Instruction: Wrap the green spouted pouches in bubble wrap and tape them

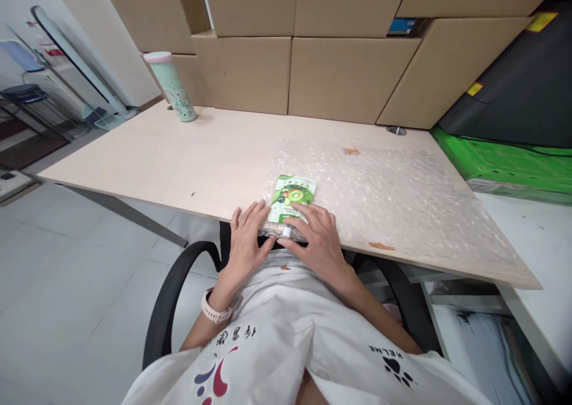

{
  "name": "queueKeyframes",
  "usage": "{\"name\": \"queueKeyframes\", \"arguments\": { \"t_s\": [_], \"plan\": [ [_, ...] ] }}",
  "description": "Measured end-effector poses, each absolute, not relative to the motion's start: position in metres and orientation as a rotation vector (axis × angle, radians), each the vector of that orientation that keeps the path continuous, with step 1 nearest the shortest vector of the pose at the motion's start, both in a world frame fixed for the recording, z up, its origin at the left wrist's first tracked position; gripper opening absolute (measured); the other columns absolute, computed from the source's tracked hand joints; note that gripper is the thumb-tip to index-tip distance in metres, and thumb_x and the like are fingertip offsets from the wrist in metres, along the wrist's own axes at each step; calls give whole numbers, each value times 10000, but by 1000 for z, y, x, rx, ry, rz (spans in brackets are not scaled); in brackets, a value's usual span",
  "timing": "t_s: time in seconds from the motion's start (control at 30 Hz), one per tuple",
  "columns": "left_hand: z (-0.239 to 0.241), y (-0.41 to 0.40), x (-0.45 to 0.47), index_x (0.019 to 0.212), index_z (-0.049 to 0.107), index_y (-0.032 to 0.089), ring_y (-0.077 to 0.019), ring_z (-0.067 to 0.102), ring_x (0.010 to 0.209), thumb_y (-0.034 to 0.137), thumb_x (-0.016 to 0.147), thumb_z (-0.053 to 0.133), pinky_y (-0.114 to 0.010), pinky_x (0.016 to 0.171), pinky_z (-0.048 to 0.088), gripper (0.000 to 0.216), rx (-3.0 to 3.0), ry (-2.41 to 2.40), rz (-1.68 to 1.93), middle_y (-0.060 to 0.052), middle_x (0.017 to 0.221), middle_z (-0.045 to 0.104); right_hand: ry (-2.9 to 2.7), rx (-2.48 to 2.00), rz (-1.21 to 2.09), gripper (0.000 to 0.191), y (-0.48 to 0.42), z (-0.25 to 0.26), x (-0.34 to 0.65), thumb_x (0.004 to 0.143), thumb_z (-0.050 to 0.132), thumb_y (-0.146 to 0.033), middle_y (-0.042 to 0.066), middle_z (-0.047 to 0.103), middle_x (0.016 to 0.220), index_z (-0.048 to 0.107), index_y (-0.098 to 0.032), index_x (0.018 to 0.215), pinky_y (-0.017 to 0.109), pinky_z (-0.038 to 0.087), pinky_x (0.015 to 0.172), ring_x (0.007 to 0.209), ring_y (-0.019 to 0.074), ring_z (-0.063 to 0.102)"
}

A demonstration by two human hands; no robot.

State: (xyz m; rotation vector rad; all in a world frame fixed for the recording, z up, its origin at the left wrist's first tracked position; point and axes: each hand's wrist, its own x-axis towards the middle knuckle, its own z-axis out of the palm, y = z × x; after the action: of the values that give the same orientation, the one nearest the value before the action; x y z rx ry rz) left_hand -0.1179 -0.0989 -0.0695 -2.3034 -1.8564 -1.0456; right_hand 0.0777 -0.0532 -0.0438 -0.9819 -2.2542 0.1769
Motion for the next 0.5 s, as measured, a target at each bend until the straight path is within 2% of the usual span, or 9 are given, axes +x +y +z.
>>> {"name": "queueKeyframes", "arguments": {
  "t_s": [0.07, 0.13, 0.2, 0.3, 0.4, 0.43, 0.5],
  "plan": [
    [-59, -107, -121, 1493, 340, 290, -310, 346, 1482, 261, 925, 558, -609, 1221, 237, 609, -2351, -1937, -1164, -96, 1587, 385, -2303, -967, 178, 346, -53, -46, 81, 896, 639, -514, 57, 531, 1465, 663, -297, 1164, 551, 424, 1055, 1388, 346, 427],
    [-48, -114, -127, 1517, 300, 293, -307, 354, 1478, 243, 941, 507, -584, 1170, 374, 614, -2331, -2016, -1413, -97, 1615, 330, -2337, -952, 211, 373, -53, -45, 83, 904, 624, -515, 66, 499, 1501, 649, -289, 1199, 555, 432, 1065, 1435, 343, 384],
    [-40, -118, -134, 1521, 292, 310, -309, 458, 1414, 246, 976, 429, -563, 1057, 514, 565, -2268, -2084, -1689, -101, 1598, 362, -2341, -960, 239, 383, -53, -44, 84, 911, 615, -515, 74, 483, 1518, 641, -276, 1210, 555, 439, 1066, 1450, 341, 371],
    [-37, -118, -142, 1464, 385, 322, -319, 608, 1265, 286, 1006, 378, -559, 911, 606, 460, -2258, -2182, -1939, -107, 1508, 495, -2328, -972, 255, 383, -53, -44, 83, 907, 625, -510, 81, 480, 1522, 639, -256, 1194, 551, 427, 1086, 1458, 336, 362],
    [-44, -115, -142, 1368, 473, 299, -303, 746, 926, 380, 962, 537, -506, 688, 653, 419, -2104, -2275, -2140, -129, 1256, 679, -2329, -965, 259, 362, -53, -44, 82, 911, 632, -479, 87, 492, 1514, 642, -248, 1189, 557, 423, 1091, 1456, 332, 363],
    [-47, -113, -140, 1332, 497, 286, -275, 749, 761, 405, 939, 583, -468, 586, 643, 420, -2033, -2308, -2196, -116, 1098, 731, -2327, -964, 259, 354, -53, -44, 82, 913, 633, -467, 88, 494, 1512, 642, -250, 1193, 559, 426, 1089, 1455, 331, 364],
    [-53, -110, -134, 1255, 540, 263, -219, 681, 517, 441, 911, 628, -390, 431, 586, 397, -1965, -2370, -2252, -53, 791, 731, -2324, -961, 255, 351, -53, -44, 82, 914, 635, -449, 86, 492, 1513, 641, -249, 1201, 559, 429, 1088, 1453, 330, 362]
  ]
}}
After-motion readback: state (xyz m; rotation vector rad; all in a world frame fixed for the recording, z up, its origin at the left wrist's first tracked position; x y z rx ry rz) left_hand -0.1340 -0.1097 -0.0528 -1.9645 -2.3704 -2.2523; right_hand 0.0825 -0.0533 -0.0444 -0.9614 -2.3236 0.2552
